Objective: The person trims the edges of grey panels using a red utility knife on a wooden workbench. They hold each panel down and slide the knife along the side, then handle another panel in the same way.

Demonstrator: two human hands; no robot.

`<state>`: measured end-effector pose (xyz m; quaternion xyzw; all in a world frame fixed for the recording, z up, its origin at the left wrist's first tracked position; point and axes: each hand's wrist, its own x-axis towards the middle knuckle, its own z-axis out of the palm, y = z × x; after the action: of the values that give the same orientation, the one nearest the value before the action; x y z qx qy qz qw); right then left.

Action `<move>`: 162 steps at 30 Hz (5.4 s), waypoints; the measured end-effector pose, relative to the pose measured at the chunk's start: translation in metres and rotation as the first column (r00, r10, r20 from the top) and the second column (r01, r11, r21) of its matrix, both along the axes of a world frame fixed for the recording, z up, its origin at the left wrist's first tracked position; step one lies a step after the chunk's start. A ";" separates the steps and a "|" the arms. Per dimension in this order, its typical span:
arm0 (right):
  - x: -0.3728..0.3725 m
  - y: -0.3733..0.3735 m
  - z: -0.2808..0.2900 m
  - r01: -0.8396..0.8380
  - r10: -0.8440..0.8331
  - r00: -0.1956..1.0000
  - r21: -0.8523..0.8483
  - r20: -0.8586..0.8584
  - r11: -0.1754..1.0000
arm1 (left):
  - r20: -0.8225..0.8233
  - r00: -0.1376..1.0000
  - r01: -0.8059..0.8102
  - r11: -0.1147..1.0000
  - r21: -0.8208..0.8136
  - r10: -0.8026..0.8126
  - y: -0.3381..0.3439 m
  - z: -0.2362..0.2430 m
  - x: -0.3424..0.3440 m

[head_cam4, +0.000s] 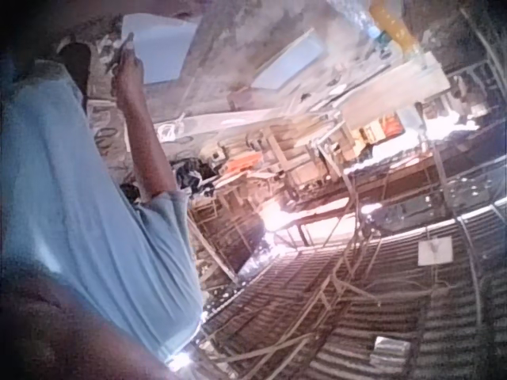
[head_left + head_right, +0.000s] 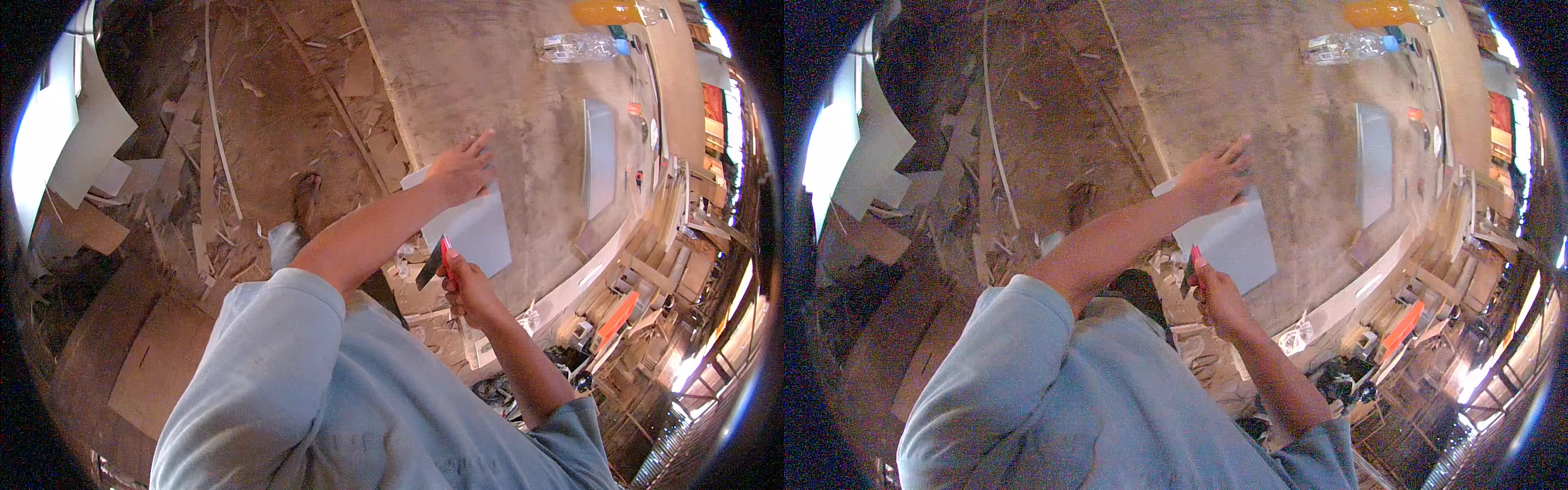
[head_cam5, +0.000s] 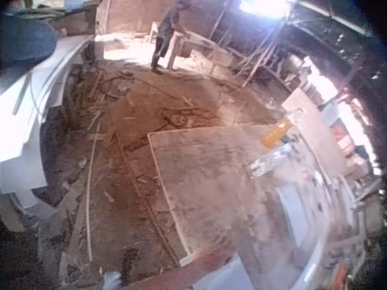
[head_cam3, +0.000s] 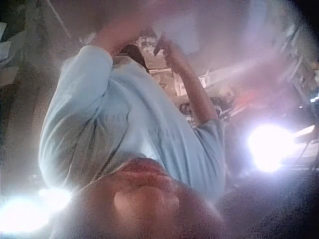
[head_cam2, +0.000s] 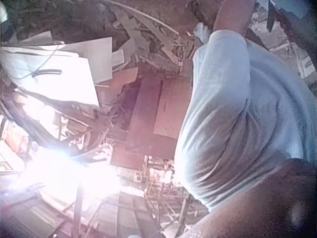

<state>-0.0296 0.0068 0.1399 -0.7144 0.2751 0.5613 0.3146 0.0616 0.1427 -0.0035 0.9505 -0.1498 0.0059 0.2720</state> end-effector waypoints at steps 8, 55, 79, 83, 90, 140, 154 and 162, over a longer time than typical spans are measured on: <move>0.006 -0.002 -0.012 0.090 -0.092 0.995 0.086 0.025 0.992 | -0.011 0.993 0.118 0.991 -0.061 -0.119 -0.003 -0.007 0.025; 0.026 0.024 -0.046 0.013 -0.014 1.000 0.009 0.011 1.000 | 0.111 0.949 0.308 0.944 -0.120 -0.296 0.017 -0.031 0.052; 0.039 0.043 -0.023 0.022 -0.022 0.999 -0.003 0.025 1.000 | 0.061 0.952 0.305 0.947 -0.102 -0.300 0.020 -0.019 0.048; 0.029 0.053 -0.066 0.015 -0.014 0.998 -0.005 0.060 1.000 | 0.068 0.948 0.318 0.937 -0.146 -0.311 0.021 -0.020 0.053; 0.033 0.060 -0.054 0.034 -0.033 0.999 -0.024 0.037 0.999 | 0.091 0.945 0.325 0.935 -0.143 -0.315 0.012 -0.025 0.049; 0.058 0.093 -0.060 0.004 -0.007 1.000 0.096 0.028 0.995 | 0.046 0.845 0.533 0.845 -0.027 -0.532 0.033 -0.025 0.078; 0.000 0.012 -0.005 -0.051 0.010 0.996 0.450 0.092 0.892 | 0.035 0.999 0.036 0.945 -0.324 -0.026 0.106 -0.007 -0.013; -0.068 -0.063 -0.018 0.004 -0.122 0.980 0.590 0.160 0.807 | -0.482 0.870 -0.454 0.541 -0.708 0.100 0.103 -0.056 -0.100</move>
<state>-0.0974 -0.0561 0.1216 -0.6229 0.0808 0.5371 0.5630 -0.0385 0.2460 -0.0596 0.7161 0.0818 -0.0702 0.6896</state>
